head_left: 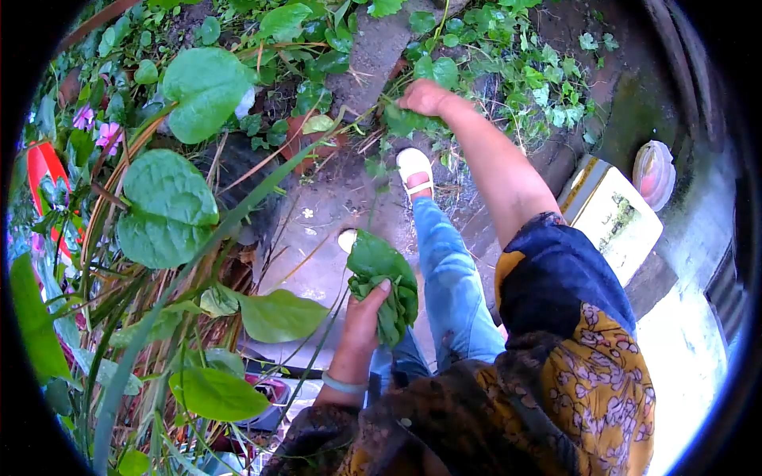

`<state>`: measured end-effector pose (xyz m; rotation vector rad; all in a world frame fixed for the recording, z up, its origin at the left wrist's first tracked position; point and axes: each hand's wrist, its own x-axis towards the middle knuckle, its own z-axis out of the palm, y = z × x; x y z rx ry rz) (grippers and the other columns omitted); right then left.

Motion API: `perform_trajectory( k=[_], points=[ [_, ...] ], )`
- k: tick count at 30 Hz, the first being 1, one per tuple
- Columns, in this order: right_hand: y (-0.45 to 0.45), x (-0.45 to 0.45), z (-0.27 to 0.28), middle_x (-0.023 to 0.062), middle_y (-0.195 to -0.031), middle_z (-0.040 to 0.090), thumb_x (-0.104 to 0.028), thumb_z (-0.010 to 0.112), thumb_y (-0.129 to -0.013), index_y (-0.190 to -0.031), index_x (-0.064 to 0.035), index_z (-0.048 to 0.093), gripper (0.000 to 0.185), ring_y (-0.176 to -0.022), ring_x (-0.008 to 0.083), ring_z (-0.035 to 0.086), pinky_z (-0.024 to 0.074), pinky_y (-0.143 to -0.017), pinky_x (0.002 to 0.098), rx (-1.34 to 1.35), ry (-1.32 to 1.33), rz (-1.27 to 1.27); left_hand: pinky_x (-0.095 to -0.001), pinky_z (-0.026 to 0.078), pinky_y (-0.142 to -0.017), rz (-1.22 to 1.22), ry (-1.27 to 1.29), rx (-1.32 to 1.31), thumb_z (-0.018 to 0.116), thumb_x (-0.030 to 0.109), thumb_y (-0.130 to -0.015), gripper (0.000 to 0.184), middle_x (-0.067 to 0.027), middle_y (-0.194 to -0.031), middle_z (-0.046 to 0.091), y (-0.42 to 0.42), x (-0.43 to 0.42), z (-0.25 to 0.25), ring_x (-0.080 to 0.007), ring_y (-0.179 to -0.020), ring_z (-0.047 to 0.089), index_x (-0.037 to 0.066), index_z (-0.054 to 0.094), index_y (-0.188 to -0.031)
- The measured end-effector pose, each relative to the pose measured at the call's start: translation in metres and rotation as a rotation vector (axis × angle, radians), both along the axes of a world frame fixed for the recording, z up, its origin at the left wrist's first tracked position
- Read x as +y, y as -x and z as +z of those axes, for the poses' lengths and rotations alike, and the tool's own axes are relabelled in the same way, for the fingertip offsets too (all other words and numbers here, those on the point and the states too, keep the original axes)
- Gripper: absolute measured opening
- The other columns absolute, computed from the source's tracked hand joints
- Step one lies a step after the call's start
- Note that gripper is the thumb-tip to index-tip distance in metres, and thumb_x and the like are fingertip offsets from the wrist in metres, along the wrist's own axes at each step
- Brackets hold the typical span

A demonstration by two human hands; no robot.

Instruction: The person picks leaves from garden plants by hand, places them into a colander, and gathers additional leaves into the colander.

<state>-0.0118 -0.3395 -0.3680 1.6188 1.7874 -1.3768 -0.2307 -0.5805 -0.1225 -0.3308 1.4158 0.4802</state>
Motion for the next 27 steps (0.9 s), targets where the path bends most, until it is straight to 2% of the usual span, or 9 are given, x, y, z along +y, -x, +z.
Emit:
perform_trajectory(
  k=[1, 5, 9, 13, 17, 20, 21, 24, 27],
  points=[
    [0.004, -0.002, 0.001, 0.0188, -0.102, 0.061, -0.037, 0.052, -0.081, -0.098, -0.0058, 0.065, 0.037, -0.095, 0.0327, 0.058, 0.0428, -0.087, 0.0366, 0.016, 0.0, 0.032, -0.0304, 0.049, -0.078, 0.0, -0.005, 0.003, 0.058, 0.01, -0.084, 0.029, -0.006, -0.101, 0.061, 0.0, 0.001, 0.0, -0.0168, -0.089, 0.06, 0.004, 0.055, -0.113],
    [0.02, -0.024, -0.005, 0.0143, -0.097, 0.064, -0.032, 0.054, -0.08, -0.095, -0.0126, 0.067, 0.028, -0.092, 0.0331, 0.06, 0.0466, -0.083, 0.0393, 0.025, -0.118, -0.326, -0.0304, 0.05, -0.076, 0.007, -0.017, -0.008, 0.058, 0.011, -0.084, 0.029, -0.0055, -0.101, 0.061, 0.0, 0.001, -0.001, -0.0165, -0.088, 0.06, 0.004, 0.055, -0.112],
    [0.033, -0.033, 0.009, 0.014, -0.097, 0.064, -0.025, 0.055, -0.076, -0.093, -0.0158, 0.067, 0.024, -0.09, 0.0322, 0.061, 0.0477, -0.082, 0.0398, 0.053, -0.223, -0.409, -0.0304, 0.049, -0.076, -0.001, 0.002, -0.028, 0.059, 0.011, -0.084, 0.029, -0.0055, -0.101, 0.061, 0.004, -0.007, -0.007, -0.0165, -0.088, 0.06, 0.004, 0.055, -0.112],
    [0.032, -0.04, -0.01, 0.0152, -0.092, 0.065, -0.026, 0.058, -0.074, -0.09, -0.0108, 0.066, 0.024, -0.088, 0.0318, 0.061, 0.0481, -0.081, 0.0388, -0.011, -0.149, -0.305, -0.0303, 0.049, -0.077, -0.007, 0.015, -0.017, 0.059, 0.011, -0.084, 0.028, -0.0061, -0.101, 0.061, 0.002, -0.005, -0.004, -0.0167, -0.09, 0.059, 0.004, 0.055, -0.112],
    [0.032, -0.054, -0.006, 0.0177, -0.083, 0.064, -0.02, 0.063, -0.069, -0.083, -0.0056, 0.063, 0.02, -0.08, 0.0306, 0.062, 0.0479, -0.076, 0.0367, 0.172, -0.071, -0.549, -0.0304, 0.049, -0.077, 0.005, -0.014, -0.002, 0.059, 0.01, -0.084, 0.029, -0.006, -0.102, 0.061, 0.0, -0.005, -0.003, -0.0167, -0.09, 0.059, 0.004, 0.055, -0.112],
    [0.038, -0.073, 0.0, 0.0166, -0.079, 0.063, -0.018, 0.062, -0.071, -0.08, -0.0054, 0.06, 0.016, -0.078, 0.03, 0.061, 0.0474, -0.074, 0.0357, 0.247, -0.16, -0.718, -0.0302, 0.049, -0.078, 0.002, -0.013, -0.005, 0.058, 0.009, -0.084, 0.029, -0.0059, -0.102, 0.061, -0.002, -0.001, 0.001, -0.0165, -0.09, 0.059, 0.004, 0.055, -0.113],
    [0.041, -0.083, -0.007, 0.0105, -0.075, 0.062, -0.014, 0.057, -0.075, -0.086, -0.0048, 0.059, 0.014, -0.072, 0.0205, 0.058, 0.0464, -0.073, 0.0315, 0.235, -0.214, -0.733, -0.0302, 0.049, -0.078, 0.003, -0.014, -0.011, 0.058, 0.009, -0.084, 0.029, -0.0059, -0.102, 0.061, -0.002, -0.002, 0.0, -0.0164, -0.09, 0.059, 0.004, 0.055, -0.113],
    [0.05, -0.102, -0.011, 0.0071, -0.076, 0.061, -0.01, 0.056, -0.077, -0.084, -0.0054, 0.058, 0.008, -0.071, 0.0142, 0.056, 0.0456, -0.07, 0.0282, 0.305, -0.216, -0.895, -0.0301, 0.049, -0.077, 0.005, -0.019, -0.032, 0.058, 0.009, -0.084, 0.029, -0.0061, -0.102, 0.061, -0.003, -0.004, -0.001, -0.0162, -0.089, 0.059, 0.004, 0.055, -0.113],
    [0.063, -0.118, -0.02, 0.0132, -0.074, 0.062, -0.012, 0.057, -0.074, -0.082, -0.008, 0.06, 0.01, -0.068, 0.0218, 0.06, 0.0471, -0.068, 0.0333, 0.357, -0.254, -0.996, -0.0318, 0.05, -0.077, -0.031, -0.023, -0.03, 0.058, 0.012, -0.084, 0.03, -0.0065, -0.102, 0.061, -0.004, -0.004, -0.002, -0.0177, -0.089, 0.06, 0.003, 0.054, -0.113]
  ],
)
